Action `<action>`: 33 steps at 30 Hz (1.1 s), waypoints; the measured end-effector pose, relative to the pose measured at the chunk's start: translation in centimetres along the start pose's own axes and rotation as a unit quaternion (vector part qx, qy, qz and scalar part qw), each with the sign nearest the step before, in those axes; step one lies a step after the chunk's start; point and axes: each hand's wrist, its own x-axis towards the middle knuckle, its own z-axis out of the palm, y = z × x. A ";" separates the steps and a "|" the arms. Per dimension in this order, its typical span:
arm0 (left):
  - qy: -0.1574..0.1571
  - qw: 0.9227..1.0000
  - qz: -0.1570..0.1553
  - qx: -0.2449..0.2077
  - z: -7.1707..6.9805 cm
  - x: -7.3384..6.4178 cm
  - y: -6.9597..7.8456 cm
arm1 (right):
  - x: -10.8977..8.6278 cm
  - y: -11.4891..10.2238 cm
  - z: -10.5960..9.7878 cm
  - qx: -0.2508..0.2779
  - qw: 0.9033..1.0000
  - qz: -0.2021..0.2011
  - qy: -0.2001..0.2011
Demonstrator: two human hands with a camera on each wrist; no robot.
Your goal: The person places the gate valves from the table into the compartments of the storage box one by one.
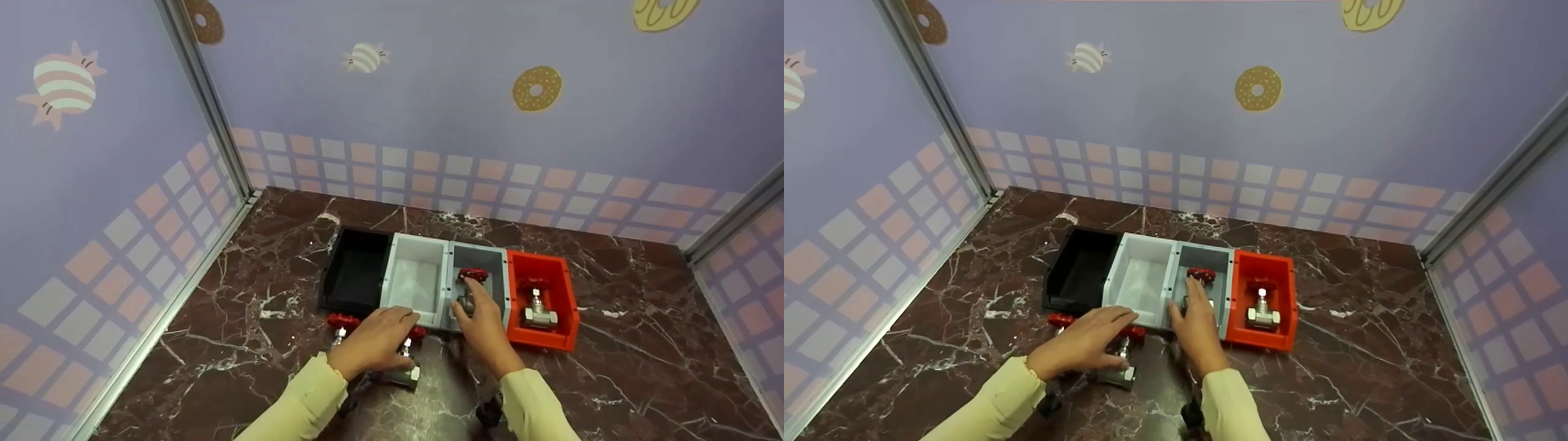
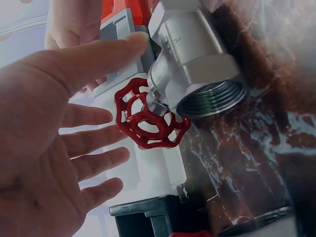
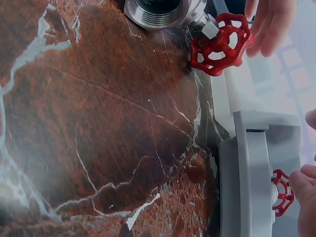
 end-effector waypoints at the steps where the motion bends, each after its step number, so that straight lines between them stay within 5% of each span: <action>1: -0.001 1.000 -0.001 -0.003 0.0 -0.1 0.0 | 0.0 0.0 0.0 -0.001 1.000 0.000 -0.001; 23: -0.001 0.999 -0.006 -0.047 1.4 -1.3 0.3 | 0.3 -0.4 0.9 -0.013 1.000 0.012 -0.013; 33: 0.021 0.999 -0.025 -0.027 2.6 -1.4 0.7 | 0.2 -0.5 1.4 -0.016 1.000 0.015 -0.014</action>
